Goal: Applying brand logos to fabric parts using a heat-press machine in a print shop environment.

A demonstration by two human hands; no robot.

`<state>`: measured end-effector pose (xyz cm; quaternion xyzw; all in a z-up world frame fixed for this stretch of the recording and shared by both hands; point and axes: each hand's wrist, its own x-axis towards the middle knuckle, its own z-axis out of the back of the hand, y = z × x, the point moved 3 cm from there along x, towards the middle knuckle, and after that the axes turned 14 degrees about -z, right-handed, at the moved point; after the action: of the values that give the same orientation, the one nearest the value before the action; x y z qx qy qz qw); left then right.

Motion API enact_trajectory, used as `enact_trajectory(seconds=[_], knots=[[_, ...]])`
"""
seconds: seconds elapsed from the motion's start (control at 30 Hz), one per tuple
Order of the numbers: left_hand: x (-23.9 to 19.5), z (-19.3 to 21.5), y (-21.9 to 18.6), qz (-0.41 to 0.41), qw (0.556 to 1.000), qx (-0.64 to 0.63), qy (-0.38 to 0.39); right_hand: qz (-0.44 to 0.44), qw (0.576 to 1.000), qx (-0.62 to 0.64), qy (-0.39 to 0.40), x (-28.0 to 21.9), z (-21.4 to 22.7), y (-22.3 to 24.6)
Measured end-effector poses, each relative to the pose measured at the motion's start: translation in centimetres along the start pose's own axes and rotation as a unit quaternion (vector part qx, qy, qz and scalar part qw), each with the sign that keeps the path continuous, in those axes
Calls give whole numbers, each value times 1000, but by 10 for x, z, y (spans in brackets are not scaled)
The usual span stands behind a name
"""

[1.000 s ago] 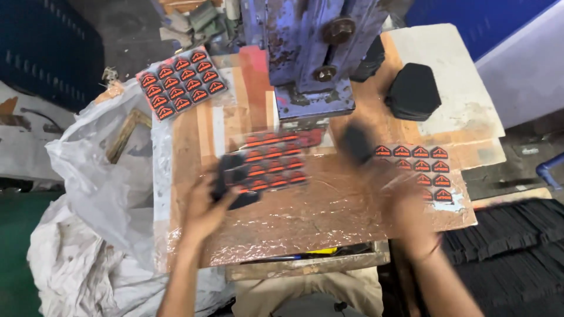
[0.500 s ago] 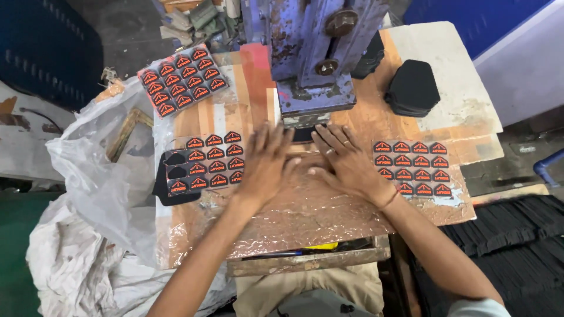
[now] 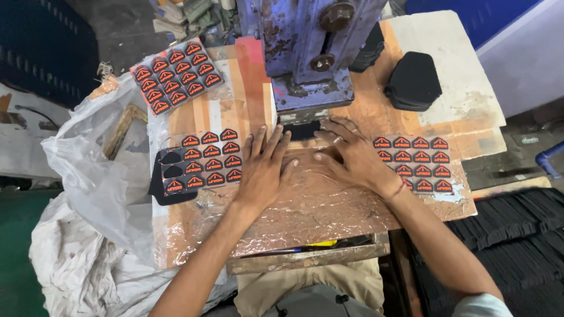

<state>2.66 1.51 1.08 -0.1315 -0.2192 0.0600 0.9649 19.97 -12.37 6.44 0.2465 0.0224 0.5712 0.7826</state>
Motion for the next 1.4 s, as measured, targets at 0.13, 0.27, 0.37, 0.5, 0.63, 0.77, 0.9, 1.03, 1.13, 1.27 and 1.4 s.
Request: enact_trajectory(seconds=[0.13, 0.27, 0.37, 0.5, 0.63, 0.77, 0.9, 1.03, 1.13, 1.27, 1.4], knots=[[-5, -6, 2, -12, 1000, -2, -26, -223, 956, -5, -188, -60, 56, -13], [-2, 1, 2, -9, 1000, -8, -17, -327, 913, 115, -215, -184, 92, -151], [1, 0, 4, -14, 999, -7, -31, -587, 783, 183, -93, -248, 104, -197], [-2, -2, 0, -7, 999, -14, -28, -480, 791, 333, -184, -186, 106, -91], [-3, -2, 2, -21, 999, -5, -38, -433, 796, 422, 19, -87, 34, -43], [-10, -11, 8, -10, 1000, 10, -28, -398, 840, 365, 55, -22, 8, -53], [-8, -3, 5, 1, 999, -29, -41, -365, 846, 386, 46, -10, -5, -67], [-2, 4, 2, -13, 998, -38, -48, -345, 875, 340, -1, -11, -3, -60], [-3, 3, 4, -12, 999, -30, -34, -281, 890, 357, -23, -13, -11, -69], [-8, -5, 4, -13, 999, -15, -38, -300, 886, 353, -22, -16, -12, -67], [-4, -2, 5, -12, 999, -20, -35, -318, 863, 393, -13, -13, -13, -66]])
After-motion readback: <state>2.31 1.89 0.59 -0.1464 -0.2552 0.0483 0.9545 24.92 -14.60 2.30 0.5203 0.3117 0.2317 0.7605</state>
